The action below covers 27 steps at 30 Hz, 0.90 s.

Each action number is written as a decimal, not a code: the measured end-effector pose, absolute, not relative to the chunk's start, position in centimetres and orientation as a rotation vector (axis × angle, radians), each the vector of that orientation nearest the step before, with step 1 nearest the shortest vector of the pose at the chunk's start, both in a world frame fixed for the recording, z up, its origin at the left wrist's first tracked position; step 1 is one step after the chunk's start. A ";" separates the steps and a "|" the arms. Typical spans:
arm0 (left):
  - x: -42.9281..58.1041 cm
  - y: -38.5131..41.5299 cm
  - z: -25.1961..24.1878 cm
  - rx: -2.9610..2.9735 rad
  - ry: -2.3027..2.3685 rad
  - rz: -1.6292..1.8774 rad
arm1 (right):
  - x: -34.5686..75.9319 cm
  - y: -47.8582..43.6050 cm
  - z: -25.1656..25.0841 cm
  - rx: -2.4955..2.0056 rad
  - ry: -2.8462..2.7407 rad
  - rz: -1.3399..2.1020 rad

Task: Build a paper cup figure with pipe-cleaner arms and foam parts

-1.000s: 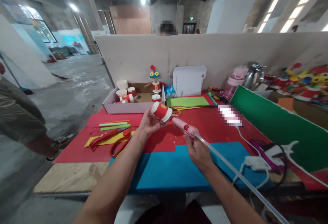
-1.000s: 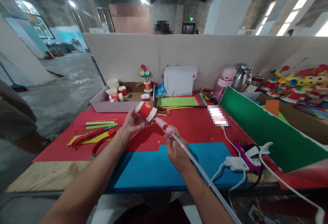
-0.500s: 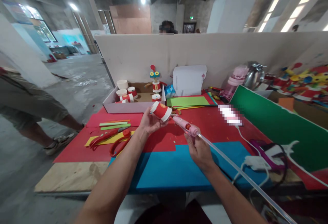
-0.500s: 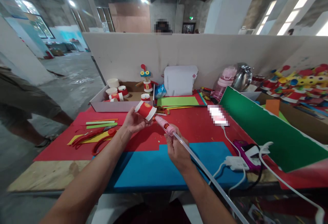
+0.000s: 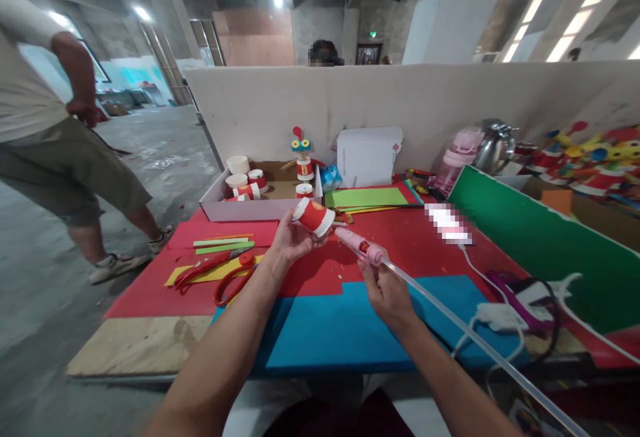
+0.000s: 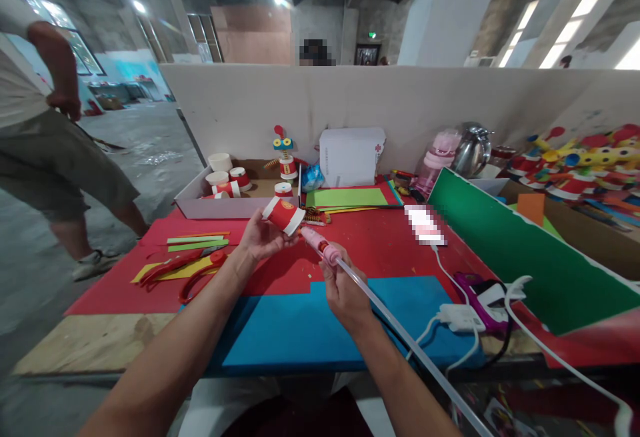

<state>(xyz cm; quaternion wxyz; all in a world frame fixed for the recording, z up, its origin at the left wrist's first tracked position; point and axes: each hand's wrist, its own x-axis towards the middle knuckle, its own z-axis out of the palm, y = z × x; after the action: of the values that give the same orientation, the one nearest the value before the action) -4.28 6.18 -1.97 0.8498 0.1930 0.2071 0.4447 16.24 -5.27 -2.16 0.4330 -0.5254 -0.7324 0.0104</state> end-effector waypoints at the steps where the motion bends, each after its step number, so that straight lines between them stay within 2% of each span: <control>1: -4.3 6.2 -2.0 0.404 0.437 0.934 | 16.2 -5.3 -2.2 -1.310 -1.829 0.013; 27: -4.2 5.9 -1.6 0.426 0.423 0.945 | 16.3 -5.3 -2.2 -1.344 -1.842 -0.026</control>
<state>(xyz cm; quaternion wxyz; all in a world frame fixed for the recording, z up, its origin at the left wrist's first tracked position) -4.23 5.93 -1.61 0.8473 0.2019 0.2006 0.4484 16.33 -5.27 -2.17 0.4173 -0.5355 -0.7342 -0.0104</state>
